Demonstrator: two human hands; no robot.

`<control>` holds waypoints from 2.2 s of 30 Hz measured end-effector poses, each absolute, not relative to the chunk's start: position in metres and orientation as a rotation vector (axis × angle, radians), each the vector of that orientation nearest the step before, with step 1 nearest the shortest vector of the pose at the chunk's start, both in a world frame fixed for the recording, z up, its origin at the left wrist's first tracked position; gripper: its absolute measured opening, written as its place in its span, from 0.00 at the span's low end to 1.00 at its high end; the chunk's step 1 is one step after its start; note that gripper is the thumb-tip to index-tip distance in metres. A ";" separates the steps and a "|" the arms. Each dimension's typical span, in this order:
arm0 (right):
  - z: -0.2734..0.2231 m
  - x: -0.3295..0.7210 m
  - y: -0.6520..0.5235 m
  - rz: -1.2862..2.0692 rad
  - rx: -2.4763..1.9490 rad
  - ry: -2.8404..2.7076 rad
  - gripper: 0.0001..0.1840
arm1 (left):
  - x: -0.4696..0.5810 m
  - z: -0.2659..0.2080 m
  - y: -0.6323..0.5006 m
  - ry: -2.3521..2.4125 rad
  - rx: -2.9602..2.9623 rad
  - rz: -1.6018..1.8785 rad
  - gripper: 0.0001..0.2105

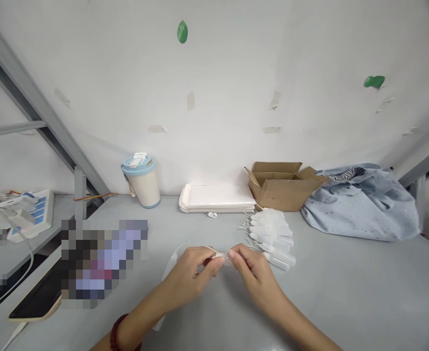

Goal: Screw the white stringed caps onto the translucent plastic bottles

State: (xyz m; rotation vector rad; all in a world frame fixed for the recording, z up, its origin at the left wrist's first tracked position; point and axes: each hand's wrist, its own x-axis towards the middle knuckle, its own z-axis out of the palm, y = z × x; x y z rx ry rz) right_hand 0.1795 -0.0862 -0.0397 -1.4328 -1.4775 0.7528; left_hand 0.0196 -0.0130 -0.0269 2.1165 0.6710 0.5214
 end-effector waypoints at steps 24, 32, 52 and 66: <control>-0.041 0.251 -0.062 -0.081 -1.638 -1.164 0.18 | 0.012 -0.034 0.017 1.085 2.208 0.724 0.11; -0.053 0.285 -0.040 -0.198 -1.689 -1.262 0.18 | 0.020 -0.038 0.049 1.074 2.470 0.583 0.11; -0.044 0.264 -0.058 -0.431 -1.549 -1.601 0.09 | 0.066 -0.048 0.078 1.028 2.894 0.221 0.10; -0.050 0.195 -0.075 -0.155 -1.358 -2.047 0.10 | 0.040 -0.047 0.093 1.119 2.610 0.311 0.08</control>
